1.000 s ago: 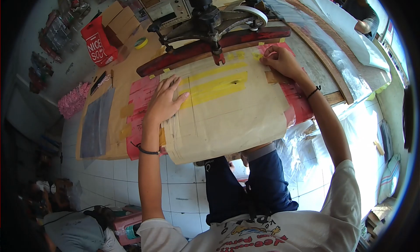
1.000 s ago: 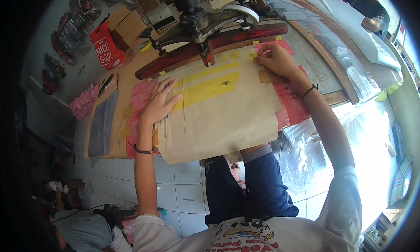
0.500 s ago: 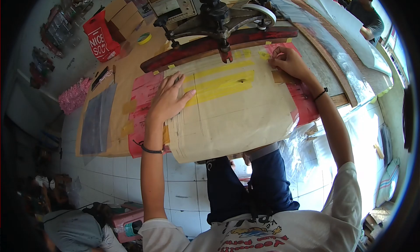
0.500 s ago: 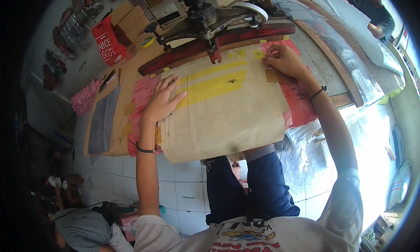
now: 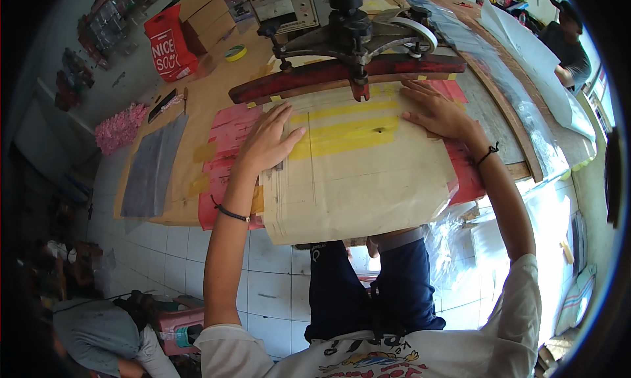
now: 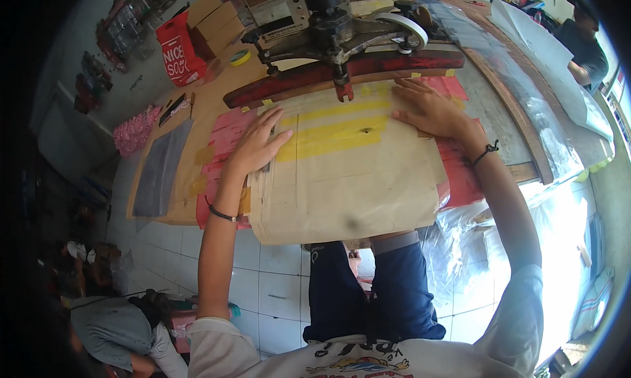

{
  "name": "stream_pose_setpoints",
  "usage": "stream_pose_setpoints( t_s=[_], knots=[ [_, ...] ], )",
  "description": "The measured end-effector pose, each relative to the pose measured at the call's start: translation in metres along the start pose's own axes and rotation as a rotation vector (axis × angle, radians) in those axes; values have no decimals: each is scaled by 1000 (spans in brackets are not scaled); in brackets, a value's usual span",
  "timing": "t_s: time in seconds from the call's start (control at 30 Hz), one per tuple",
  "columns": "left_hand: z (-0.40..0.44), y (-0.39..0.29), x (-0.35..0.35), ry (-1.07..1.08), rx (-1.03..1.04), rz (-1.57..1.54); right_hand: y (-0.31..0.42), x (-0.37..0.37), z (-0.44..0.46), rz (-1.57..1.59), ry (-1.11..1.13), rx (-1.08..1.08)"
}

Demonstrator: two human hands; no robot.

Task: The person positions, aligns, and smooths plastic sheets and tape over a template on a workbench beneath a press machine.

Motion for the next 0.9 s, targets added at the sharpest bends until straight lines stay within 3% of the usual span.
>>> stream_pose_setpoints(
  t_s=[0.3,0.9],
  knots=[
    [8,6,3,2,-11,131,-6,10,8,-45,105,47],
    [8,5,2,3,-45,96,-2,8,9,-75,72,51]
  ],
)
Point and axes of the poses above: each hand's wrist, its own z-axis towards the middle knuckle, its own x-axis out of the palm, y = z × x, the point moved 4 cm from there along z, towards the middle knuckle, and after that the axes turned 4 degrees about x, right-handed, at the moved point
